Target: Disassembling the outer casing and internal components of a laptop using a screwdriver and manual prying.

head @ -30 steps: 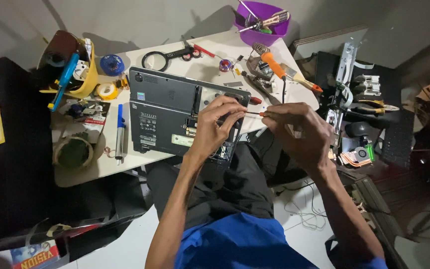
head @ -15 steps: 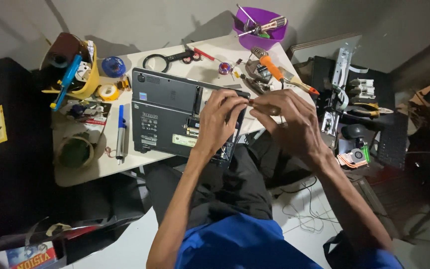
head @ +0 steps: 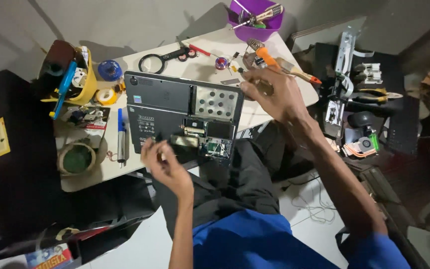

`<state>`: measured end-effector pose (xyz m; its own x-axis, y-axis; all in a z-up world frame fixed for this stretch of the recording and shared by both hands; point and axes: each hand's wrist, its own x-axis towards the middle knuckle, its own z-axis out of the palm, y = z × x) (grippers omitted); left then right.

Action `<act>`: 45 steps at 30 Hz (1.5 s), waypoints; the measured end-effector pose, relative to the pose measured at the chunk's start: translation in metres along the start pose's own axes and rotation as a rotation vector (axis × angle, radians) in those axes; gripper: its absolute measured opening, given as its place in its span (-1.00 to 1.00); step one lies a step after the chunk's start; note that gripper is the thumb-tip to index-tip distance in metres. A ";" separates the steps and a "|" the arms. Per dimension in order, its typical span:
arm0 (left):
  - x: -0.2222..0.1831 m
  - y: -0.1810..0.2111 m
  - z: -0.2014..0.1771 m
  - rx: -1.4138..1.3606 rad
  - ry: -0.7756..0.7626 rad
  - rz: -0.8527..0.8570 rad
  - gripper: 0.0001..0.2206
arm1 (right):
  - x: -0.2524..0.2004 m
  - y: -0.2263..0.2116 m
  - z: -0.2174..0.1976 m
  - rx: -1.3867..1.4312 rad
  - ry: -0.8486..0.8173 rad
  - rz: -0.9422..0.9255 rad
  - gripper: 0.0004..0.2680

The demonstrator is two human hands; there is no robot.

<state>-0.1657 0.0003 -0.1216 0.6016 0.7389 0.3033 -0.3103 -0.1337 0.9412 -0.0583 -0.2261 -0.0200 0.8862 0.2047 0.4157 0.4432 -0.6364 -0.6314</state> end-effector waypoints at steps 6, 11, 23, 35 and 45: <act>-0.030 -0.035 -0.024 -0.067 0.081 -0.443 -0.85 | 0.003 0.023 0.020 0.163 -0.123 0.055 -0.83; -0.035 -0.017 -0.025 -0.075 -0.047 -0.507 -0.82 | 0.006 0.039 0.027 0.206 -0.093 0.030 -0.84; -0.052 -0.034 -0.025 -0.237 0.007 -0.634 -0.87 | 0.013 0.059 0.035 0.175 -0.136 0.000 -0.87; -0.057 -0.056 -0.026 -0.334 -0.008 -0.741 -0.91 | 0.008 0.064 0.032 0.153 -0.161 0.034 -0.91; -0.050 -0.059 -0.033 -0.271 -0.056 -0.681 -0.89 | 0.003 0.048 0.025 0.167 -0.174 0.129 -0.86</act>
<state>-0.2019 -0.0067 -0.1975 0.7605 0.5640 -0.3217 -0.0208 0.5164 0.8561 -0.0306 -0.2372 -0.0658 0.9402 0.2639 0.2153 0.3286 -0.5366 -0.7772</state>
